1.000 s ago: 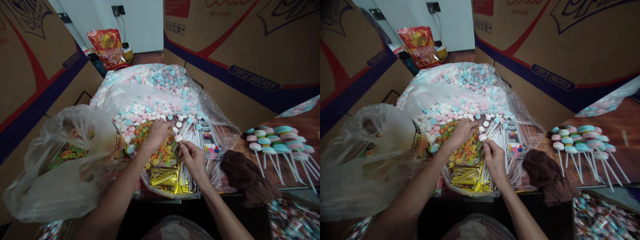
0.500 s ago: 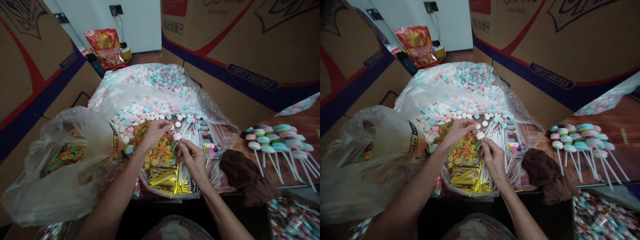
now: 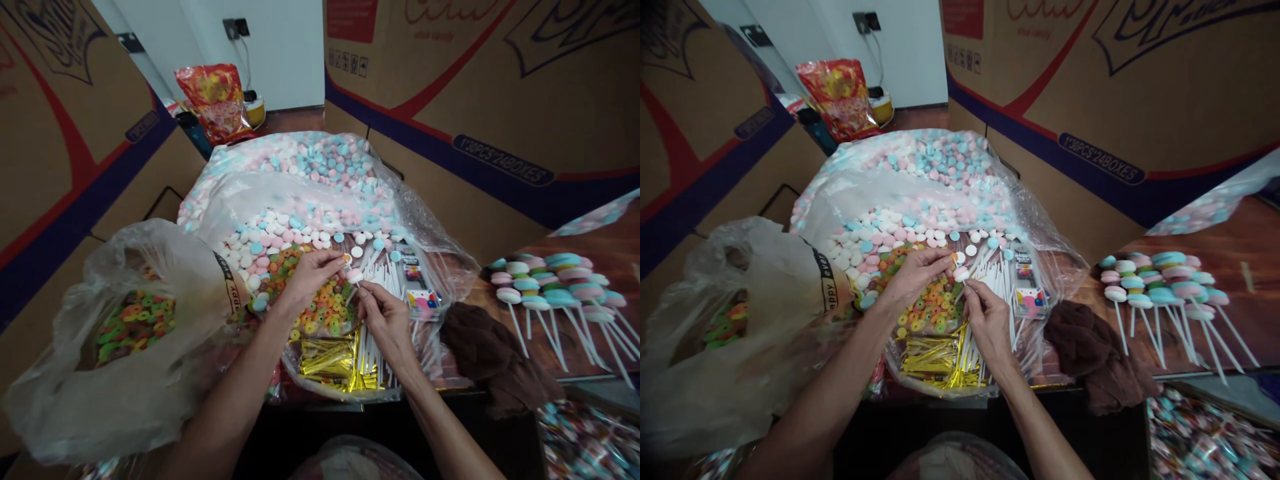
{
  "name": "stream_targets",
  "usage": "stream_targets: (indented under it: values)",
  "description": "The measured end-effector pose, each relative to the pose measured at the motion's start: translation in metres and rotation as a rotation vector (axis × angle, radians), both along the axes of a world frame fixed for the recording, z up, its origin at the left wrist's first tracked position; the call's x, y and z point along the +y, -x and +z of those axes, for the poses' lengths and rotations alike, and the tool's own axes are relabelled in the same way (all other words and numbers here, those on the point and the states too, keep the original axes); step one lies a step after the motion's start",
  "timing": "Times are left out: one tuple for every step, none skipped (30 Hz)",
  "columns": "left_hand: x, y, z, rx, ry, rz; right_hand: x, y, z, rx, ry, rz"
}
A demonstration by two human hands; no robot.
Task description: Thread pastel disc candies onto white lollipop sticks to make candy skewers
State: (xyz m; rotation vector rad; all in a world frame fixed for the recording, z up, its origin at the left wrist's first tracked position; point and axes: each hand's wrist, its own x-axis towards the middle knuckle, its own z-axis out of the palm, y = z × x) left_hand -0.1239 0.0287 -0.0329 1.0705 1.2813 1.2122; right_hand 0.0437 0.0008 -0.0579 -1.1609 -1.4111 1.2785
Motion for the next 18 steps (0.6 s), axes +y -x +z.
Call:
stream_targets:
  values:
    - [0.0,-0.0007,0.0,0.016,-0.004,0.009,0.0001,0.0,-0.0001,-0.004,-0.001,0.003]
    - [0.0001,-0.0017,0.0002,0.032,-0.007,0.028,0.0003,-0.0001,-0.0004,-0.009,-0.003,0.006]
    - [0.0003,-0.0027,0.0005,0.045,-0.01,0.052,0.0005,-0.0001,-0.0006,-0.011,-0.005,0.007]
    - [0.0004,-0.0039,0.0009,0.053,-0.014,0.079,0.0008,-0.0001,-0.0007,-0.011,-0.006,0.008]
    - [0.0004,-0.0049,0.0014,0.053,-0.022,0.103,0.001,0.0,-0.0006,-0.01,-0.007,0.006]
    - [0.0002,-0.0058,0.002,0.044,-0.03,0.118,0.0012,0.0,-0.0001,-0.008,-0.01,0.003]
    - [-0.0002,-0.0064,0.0027,0.027,-0.036,0.119,0.0014,0.0001,0.0007,-0.004,-0.013,-0.004]
    - [-0.0009,-0.0067,0.0036,0.0,-0.036,0.109,0.0015,0.0002,0.0018,0.002,-0.017,-0.013]
    - [-0.0016,-0.0068,0.0046,-0.036,-0.029,0.094,0.0015,0.0003,0.0029,0.008,-0.022,-0.022]
    - [-0.0024,-0.0067,0.0056,-0.08,-0.016,0.079,0.0014,0.0004,0.004,0.013,-0.027,-0.03]
    - [-0.0032,-0.0065,0.0065,-0.127,0.001,0.069,0.0012,0.0004,0.0048,0.017,-0.03,-0.035]
    - [-0.0037,-0.0064,0.0073,-0.173,0.019,0.067,0.001,0.0003,0.0052,0.018,-0.031,-0.033]
    - [-0.004,-0.0063,0.0078,-0.212,0.035,0.074,0.0007,0.0001,0.0052,0.016,-0.032,-0.026]
    - [-0.0041,-0.0063,0.008,-0.24,0.043,0.088,0.0005,-0.0001,0.0046,0.01,-0.033,-0.014]
    - [-0.004,-0.0065,0.0079,-0.256,0.045,0.106,0.0003,-0.0004,0.0036,0.003,-0.033,-0.003]
    - [-0.0036,-0.0067,0.0076,-0.264,0.042,0.122,0.0002,-0.0006,0.0022,-0.003,-0.034,0.005]
    - [-0.0032,-0.007,0.007,-0.269,0.039,0.134,0.0001,-0.0008,0.0008,-0.008,-0.035,0.012]
    - [-0.0027,-0.0072,0.0063,-0.268,0.034,0.142,0.0002,-0.0009,-0.0005,-0.012,-0.035,0.015]
